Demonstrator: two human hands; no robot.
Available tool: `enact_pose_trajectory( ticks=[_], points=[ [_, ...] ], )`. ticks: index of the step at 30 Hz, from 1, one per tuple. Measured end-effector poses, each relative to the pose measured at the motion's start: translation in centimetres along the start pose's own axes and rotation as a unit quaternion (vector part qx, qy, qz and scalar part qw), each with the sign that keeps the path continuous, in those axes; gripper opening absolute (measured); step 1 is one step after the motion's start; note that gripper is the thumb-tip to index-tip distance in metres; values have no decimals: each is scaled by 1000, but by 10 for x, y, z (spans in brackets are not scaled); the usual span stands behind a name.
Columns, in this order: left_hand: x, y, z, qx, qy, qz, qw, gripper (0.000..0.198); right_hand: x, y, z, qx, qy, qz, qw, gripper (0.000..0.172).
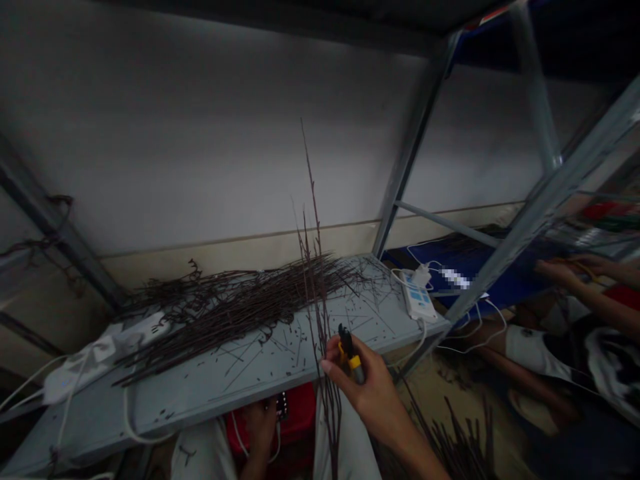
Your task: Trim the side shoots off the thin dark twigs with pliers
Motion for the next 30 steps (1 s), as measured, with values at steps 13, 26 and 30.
enact_pose_trajectory(
  ticks=[13,26,30],
  points=[
    [147,106,1,-139,98,166,971,26,28,-13,26,-67,-117,53,989,33],
    [227,111,28,-156,37,334,929,32,26,-5,9,-34,-99,52,993,31],
    [245,109,32,-196,56,343,917,34,26,-5,12,-36,-117,61,991,32]
  ],
)
Point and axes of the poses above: each hand's wrist, its own y-axis away from the middle knuckle, its own z-axis out of the palm, x = y × z, the point moved 9 cm from there along -y, towards the middle knuckle, and after that the axes turned 6 degrees about y, right-handed, at the moved point
